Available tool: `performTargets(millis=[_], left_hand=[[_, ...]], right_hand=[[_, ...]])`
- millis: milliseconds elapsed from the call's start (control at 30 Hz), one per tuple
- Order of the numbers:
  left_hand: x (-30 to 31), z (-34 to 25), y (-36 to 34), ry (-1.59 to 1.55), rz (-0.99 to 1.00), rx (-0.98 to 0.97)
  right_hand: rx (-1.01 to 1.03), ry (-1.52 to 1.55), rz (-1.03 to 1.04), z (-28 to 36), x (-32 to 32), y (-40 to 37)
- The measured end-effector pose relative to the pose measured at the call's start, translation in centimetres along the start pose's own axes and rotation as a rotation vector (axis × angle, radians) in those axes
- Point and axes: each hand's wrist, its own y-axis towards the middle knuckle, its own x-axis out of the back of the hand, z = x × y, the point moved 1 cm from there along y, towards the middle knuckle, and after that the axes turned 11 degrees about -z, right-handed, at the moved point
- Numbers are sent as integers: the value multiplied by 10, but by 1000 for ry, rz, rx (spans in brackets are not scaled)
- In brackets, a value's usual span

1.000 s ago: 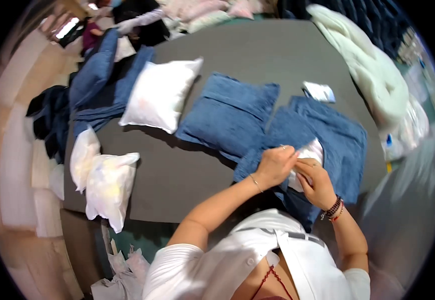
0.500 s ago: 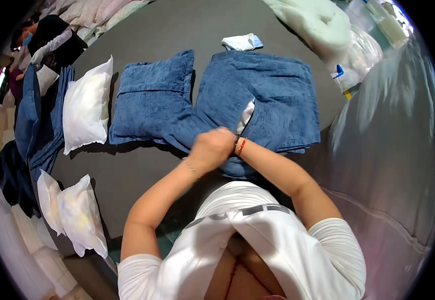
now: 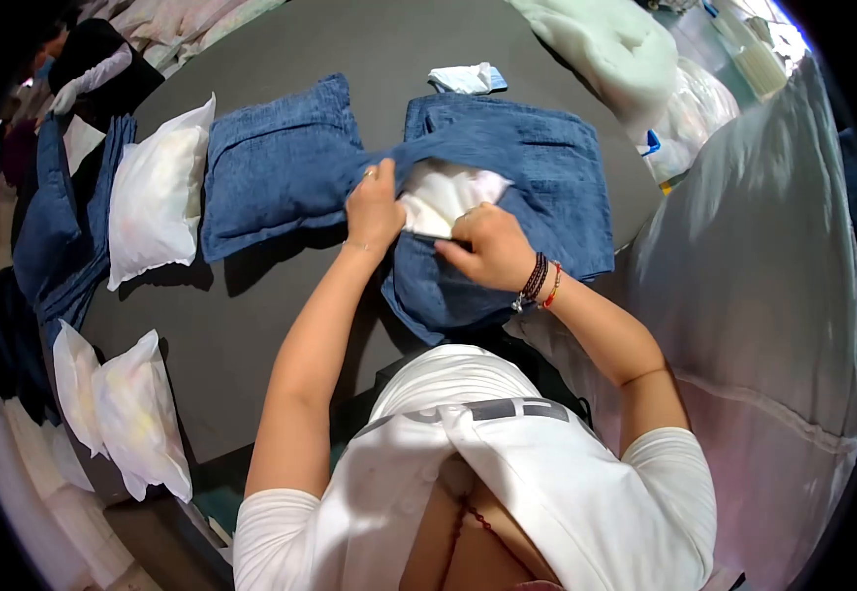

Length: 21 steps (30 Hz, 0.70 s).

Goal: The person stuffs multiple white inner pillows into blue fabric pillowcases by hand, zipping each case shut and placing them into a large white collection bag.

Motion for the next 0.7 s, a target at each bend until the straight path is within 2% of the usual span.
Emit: performTargets(millis=[67,100,133,167,200,267,300,333,400,467,500,533,600,633,667,700], left_hand=[[-2,-10,14,-16,33,36],[4,-12,17,-16,29,36],[10,-17,17,-144,92,62],[15,-19,18,-274,164,84],[17,-20,21,-277,182,77],[17,-16,29,-658,397,210],[20,-14,28,-664,459,216],[27,-22,26,-660,466,218],[42,-40,18,-613,391,20],[37,-28,11,-481,382,-4],[37,-20,11,-455,333,34],[37,-11,10,-430,281,72],[40,13,3,-393,294,112],[45,22,-5,-423,308,177],[49,31,-12,-454,319,242],[49,39,-22,-440,313,262]], right_hand=[[-267,-45,-79,-8,8,0],[-254,-87,-117,-12,16,-1],[-246,-129,-153,-15,21,-4],[-224,-20,-128,-16,20,-5],[-283,145,-116,-15,12,-8],[-229,20,-88,-29,-20,-8],[-263,-22,15,-30,-27,-2],[-364,-169,186,-36,-38,9],[-411,-251,52,-66,-82,19],[-278,-354,22,-76,-107,37],[-303,-373,-1,-88,-130,41],[-283,-343,57,-52,-101,59],[-420,-327,208,-30,-99,61],[-461,-333,359,-30,-102,60],[-436,-266,216,-27,-100,54],[-439,-233,200,-26,-94,53]])
